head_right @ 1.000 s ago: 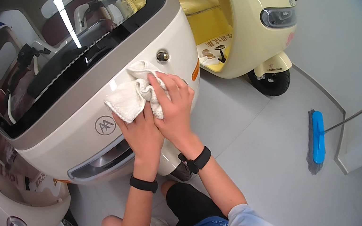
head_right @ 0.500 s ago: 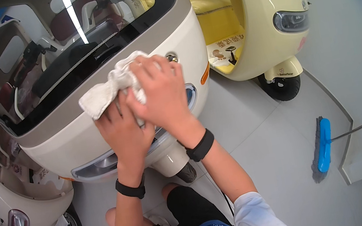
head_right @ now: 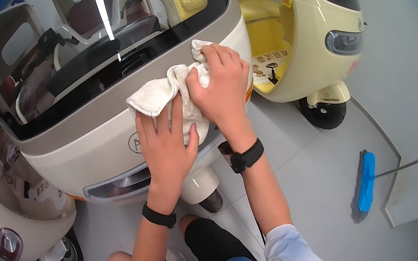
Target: The person is using a white cloth to wipe down and polish the front panels and headlights of small electric tricycles in a garage setting.
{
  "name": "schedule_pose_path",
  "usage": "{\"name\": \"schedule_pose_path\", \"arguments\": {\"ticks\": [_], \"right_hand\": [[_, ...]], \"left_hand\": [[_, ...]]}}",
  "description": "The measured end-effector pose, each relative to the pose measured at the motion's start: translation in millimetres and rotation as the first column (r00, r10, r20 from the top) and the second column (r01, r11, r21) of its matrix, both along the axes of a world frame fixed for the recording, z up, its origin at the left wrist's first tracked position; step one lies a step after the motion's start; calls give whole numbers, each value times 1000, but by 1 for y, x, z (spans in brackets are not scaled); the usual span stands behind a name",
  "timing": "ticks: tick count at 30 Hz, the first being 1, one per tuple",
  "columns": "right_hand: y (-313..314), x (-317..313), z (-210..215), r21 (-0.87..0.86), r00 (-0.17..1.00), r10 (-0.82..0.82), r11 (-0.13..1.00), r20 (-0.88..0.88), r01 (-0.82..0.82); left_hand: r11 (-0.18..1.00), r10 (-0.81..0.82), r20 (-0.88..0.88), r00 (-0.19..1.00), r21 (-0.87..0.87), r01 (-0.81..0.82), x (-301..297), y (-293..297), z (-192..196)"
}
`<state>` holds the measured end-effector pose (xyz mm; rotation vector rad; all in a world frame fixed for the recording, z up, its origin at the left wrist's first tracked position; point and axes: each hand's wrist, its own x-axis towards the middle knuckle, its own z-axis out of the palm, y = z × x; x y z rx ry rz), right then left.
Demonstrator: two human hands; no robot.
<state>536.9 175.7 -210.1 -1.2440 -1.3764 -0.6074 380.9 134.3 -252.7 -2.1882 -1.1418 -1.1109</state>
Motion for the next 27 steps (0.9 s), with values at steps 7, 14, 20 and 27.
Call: {"name": "schedule_pose_path", "arguments": {"ticks": [7,14,20,27], "right_hand": [[-10,-12,2,-45,990,133,990,56,-130],[-15,-52,6,-19,963,236,972,131,-235],[-25,-79,3,-3,940,293,955,178,-297],[-31,-109,1,-3,891,399,913,218,-409]], "left_hand": [[1000,26,88,996,-8,-26,-21,-14,-19],[984,177,97,979,-27,-175,-39,-25,-31],[964,265,130,955,-15,-266,-34,-28,-45],[946,325,130,937,-31,-323,-49,-37,-59]]}}
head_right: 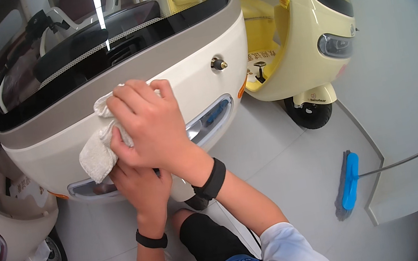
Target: The person is using a white cloth to wipe down and polish the front panels and headlights of small electric tricycles in a garage setting.
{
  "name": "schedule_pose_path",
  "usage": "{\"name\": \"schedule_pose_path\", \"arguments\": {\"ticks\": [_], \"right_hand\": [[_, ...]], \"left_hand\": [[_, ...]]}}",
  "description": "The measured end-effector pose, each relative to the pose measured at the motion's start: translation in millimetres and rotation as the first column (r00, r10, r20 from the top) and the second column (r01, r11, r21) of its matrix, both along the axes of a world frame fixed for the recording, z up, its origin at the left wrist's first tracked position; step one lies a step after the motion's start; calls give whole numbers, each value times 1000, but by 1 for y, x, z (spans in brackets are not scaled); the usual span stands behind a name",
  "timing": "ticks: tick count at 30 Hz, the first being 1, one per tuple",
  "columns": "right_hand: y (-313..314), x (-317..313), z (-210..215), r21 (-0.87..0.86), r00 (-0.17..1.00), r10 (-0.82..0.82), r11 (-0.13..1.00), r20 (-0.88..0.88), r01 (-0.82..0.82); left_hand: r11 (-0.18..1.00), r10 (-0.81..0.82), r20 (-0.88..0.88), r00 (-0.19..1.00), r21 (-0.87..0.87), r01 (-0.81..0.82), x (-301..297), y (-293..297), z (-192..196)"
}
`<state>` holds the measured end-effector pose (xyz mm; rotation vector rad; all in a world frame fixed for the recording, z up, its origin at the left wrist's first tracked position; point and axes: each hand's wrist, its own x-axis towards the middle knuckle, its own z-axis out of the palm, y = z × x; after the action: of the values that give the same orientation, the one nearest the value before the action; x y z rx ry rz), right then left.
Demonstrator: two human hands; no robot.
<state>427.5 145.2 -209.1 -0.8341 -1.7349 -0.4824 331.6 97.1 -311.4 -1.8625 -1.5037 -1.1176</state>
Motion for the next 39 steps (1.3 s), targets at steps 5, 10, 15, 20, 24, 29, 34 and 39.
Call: {"name": "schedule_pose_path", "arguments": {"ticks": [5,10,15,20,24,29,34,39], "right_hand": [[-6,-3,-3,-1,998,-47,999,46,47],[-10,-1,-3,1,997,-39,999,70,39],[-10,-4,-5,-13,997,37,999,66,-36],[-14,-38,-5,-9,993,51,999,109,-50],[-16,-74,-4,-2,988,24,1000,153,-24],[-16,-127,-5,36,980,-11,999,201,4],[-12,-157,-5,19,980,-16,1000,199,12],[-8,-169,-4,60,990,4,998,139,-13]], "left_hand": [[999,-36,-12,999,30,36,-4,0,-2],[1000,-27,-23,999,8,27,-1,-3,-2],[1000,-12,-4,1000,-1,12,-5,-5,-4],[994,10,100,995,-107,1,-33,-16,1],[991,61,166,984,-132,-39,-59,-16,10],[990,80,204,976,-133,-53,-102,-21,9],[959,92,283,955,-283,-9,-127,-23,25],[993,-45,267,963,-92,72,-163,-1,30]]}}
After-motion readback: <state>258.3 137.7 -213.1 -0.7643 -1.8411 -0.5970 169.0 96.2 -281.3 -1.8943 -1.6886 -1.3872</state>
